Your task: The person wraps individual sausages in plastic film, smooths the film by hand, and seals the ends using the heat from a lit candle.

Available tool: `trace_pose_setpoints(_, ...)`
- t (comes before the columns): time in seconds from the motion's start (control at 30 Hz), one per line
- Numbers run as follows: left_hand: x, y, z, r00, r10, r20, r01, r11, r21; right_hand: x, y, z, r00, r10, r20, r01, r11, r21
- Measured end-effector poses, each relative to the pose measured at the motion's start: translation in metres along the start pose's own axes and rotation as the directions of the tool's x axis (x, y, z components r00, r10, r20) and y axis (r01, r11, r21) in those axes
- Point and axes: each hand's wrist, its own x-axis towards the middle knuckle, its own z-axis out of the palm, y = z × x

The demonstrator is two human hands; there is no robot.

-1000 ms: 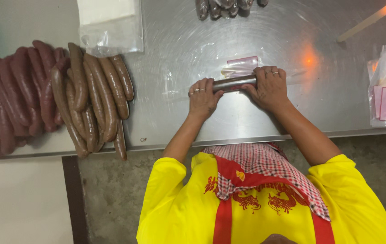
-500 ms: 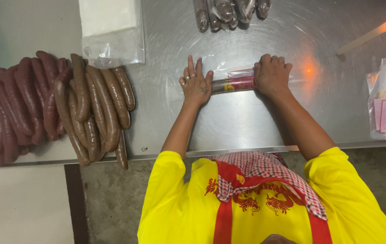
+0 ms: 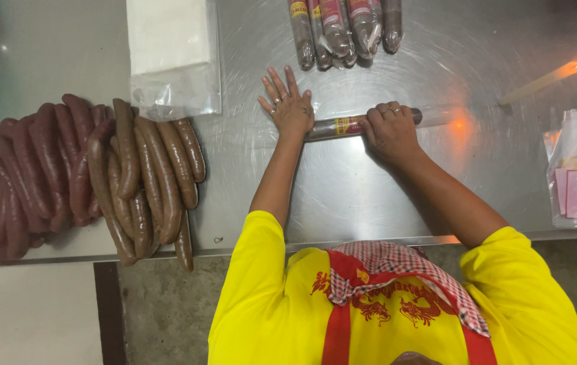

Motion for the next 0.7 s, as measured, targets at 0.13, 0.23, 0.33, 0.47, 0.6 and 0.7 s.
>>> trace_pose_setpoints(0.13,0.017,-0.007,0.008,0.93,0.03,-0.367,-0.056,0.997,-0.06,0.006,0.007,0.004,0.992,-0.039,-0.117,0.041,0.999,0.013)
trace_pose_setpoints(0.23,-0.001,-0.014,0.01,0.701,0.345,-0.624,-0.478,0.877,-0.053,0.021,0.022,0.017,0.999,0.053,0.011,-0.054,0.994,0.09)
trace_pose_setpoints(0.33,-0.047,-0.007,0.016,0.722,0.54,-0.432,-0.647,0.749,-0.144,0.034,0.035,0.032,0.993,0.108,0.052,-0.11,0.993,0.049)
trace_pose_setpoints(0.47,-0.058,-0.007,0.006,0.644,0.631,-0.432,-0.72,0.691,-0.065,0.053,0.051,0.034,0.974,0.152,0.17,-0.175,0.976,0.129)
trace_pose_setpoints(0.6,-0.032,0.002,-0.004,0.63,0.683,-0.368,-0.696,0.708,0.122,0.053,0.038,0.012,0.975,-0.042,0.217,0.023,0.996,0.089)
trace_pose_setpoints(0.7,-0.016,0.013,-0.01,0.815,0.577,-0.055,-0.573,0.816,0.082,0.056,0.024,0.009,0.981,-0.058,0.186,0.067,0.997,-0.046)
